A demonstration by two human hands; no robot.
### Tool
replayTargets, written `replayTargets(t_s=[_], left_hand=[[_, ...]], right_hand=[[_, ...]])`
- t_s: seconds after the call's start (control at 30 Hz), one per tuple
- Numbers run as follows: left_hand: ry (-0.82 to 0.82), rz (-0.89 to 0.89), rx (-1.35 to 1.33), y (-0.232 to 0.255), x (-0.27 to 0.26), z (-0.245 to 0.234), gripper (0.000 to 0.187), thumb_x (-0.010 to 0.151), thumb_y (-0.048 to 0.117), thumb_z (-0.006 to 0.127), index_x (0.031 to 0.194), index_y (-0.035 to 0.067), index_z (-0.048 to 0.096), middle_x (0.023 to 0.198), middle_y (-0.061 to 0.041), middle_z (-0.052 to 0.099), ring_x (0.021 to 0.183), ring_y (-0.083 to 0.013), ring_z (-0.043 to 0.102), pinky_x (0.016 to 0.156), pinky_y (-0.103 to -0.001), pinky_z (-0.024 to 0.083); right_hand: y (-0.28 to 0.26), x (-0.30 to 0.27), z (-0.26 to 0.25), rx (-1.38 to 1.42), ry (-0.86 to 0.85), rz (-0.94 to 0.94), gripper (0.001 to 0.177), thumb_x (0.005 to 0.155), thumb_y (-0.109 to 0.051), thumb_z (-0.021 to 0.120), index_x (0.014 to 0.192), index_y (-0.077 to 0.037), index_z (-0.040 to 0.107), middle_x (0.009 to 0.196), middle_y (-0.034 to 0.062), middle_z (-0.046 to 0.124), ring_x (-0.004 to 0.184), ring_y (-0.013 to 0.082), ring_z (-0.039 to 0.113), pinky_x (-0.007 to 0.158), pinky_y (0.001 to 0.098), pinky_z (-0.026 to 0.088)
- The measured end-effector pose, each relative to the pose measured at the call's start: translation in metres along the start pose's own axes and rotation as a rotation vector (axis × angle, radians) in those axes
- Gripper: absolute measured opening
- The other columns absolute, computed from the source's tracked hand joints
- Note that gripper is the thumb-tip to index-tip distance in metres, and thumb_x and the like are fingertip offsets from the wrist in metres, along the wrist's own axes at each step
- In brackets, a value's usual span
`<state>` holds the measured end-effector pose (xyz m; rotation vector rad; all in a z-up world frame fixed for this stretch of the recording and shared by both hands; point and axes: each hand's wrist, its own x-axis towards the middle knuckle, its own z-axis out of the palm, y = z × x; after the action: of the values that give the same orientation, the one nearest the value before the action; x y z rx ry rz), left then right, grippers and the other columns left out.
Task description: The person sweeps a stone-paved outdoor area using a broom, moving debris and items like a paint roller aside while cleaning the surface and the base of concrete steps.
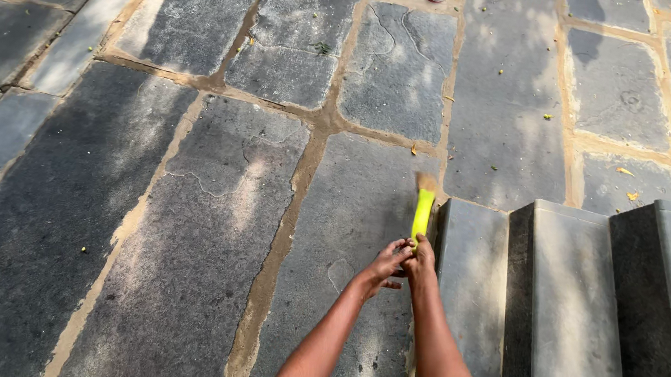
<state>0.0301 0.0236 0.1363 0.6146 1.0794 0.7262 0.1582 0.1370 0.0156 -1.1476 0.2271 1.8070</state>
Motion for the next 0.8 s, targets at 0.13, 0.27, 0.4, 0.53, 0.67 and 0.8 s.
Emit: replayTargets(t_s=[0.13, 0.27, 0.4, 0.53, 0.67, 0.8], left_hand=[[0.071, -0.081, -0.093, -0.004, 0.003, -0.012, 0.077, 0.092, 0.066, 0.055, 0.154, 0.03, 0.028, 0.129, -0.006, 0.058, 0.101, -0.0314, 0.065, 0.084, -0.05, 0.055], [0.21, -0.069, -0.184, -0.025, 0.006, -0.04, 0.077, 0.087, 0.068, 0.062, 0.148, 0.029, 0.034, 0.119, -0.005, 0.062, 0.09, -0.0222, 0.063, 0.075, -0.049, 0.054], [0.322, 0.023, -0.471, -0.053, -0.002, -0.076, 0.071, 0.083, 0.063, 0.075, 0.133, 0.018, 0.053, 0.104, -0.006, 0.06, 0.075, -0.022, 0.058, 0.062, -0.048, 0.056], [0.566, 0.178, -0.705, -0.062, -0.025, -0.124, 0.063, 0.079, 0.041, 0.089, 0.124, 0.007, 0.061, 0.1, -0.013, 0.07, 0.078, -0.0293, 0.069, 0.057, -0.049, 0.058], [0.783, 0.206, -0.992, -0.056, -0.065, -0.18, 0.054, 0.074, 0.014, 0.084, 0.121, 0.002, 0.06, 0.102, -0.017, 0.069, 0.082, -0.0359, 0.068, 0.06, -0.058, 0.057], [0.952, 0.255, -1.183, -0.069, -0.126, -0.231, 0.052, 0.078, 0.007, 0.078, 0.124, 0.002, 0.054, 0.109, -0.023, 0.066, 0.088, -0.0388, 0.068, 0.068, -0.059, 0.057]], right_hand=[[0.021, -0.046, 0.016, -0.285, 0.048, -0.142, 0.028, 0.102, -0.034, 0.057, 0.098, -0.007, 0.053, 0.07, 0.006, 0.055, 0.057, 0.0217, 0.055, 0.048, 0.0381, 0.048], [0.058, -0.077, 0.029, -0.619, -0.072, -0.195, 0.03, 0.101, -0.037, 0.06, 0.099, -0.007, 0.055, 0.068, 0.0044, 0.053, 0.051, 0.0187, 0.05, 0.041, 0.0352, 0.039], [0.116, -0.09, 0.041, -1.022, -0.127, -0.226, 0.03, 0.098, -0.036, 0.06, 0.103, -0.007, 0.063, 0.07, 0.006, 0.06, 0.052, 0.0193, 0.053, 0.043, 0.0367, 0.042], [0.185, -0.102, 0.063, -1.305, -0.249, -0.229, 0.032, 0.091, -0.034, 0.07, 0.105, -0.005, 0.071, 0.078, 0.0082, 0.07, 0.061, 0.0179, 0.063, 0.048, 0.0354, 0.048], [0.248, -0.111, 0.103, -1.674, -0.355, -0.205, 0.044, 0.089, -0.037, 0.076, 0.1, 0.006, 0.071, 0.08, 0.0107, 0.07, 0.066, 0.0161, 0.062, 0.051, 0.0392, 0.049], [0.318, -0.135, 0.117, -1.786, -0.638, -0.22, 0.039, 0.084, -0.033, 0.075, 0.104, 0.0, 0.073, 0.085, 0.0107, 0.074, 0.074, 0.0177, 0.067, 0.06, 0.0408, 0.054]])
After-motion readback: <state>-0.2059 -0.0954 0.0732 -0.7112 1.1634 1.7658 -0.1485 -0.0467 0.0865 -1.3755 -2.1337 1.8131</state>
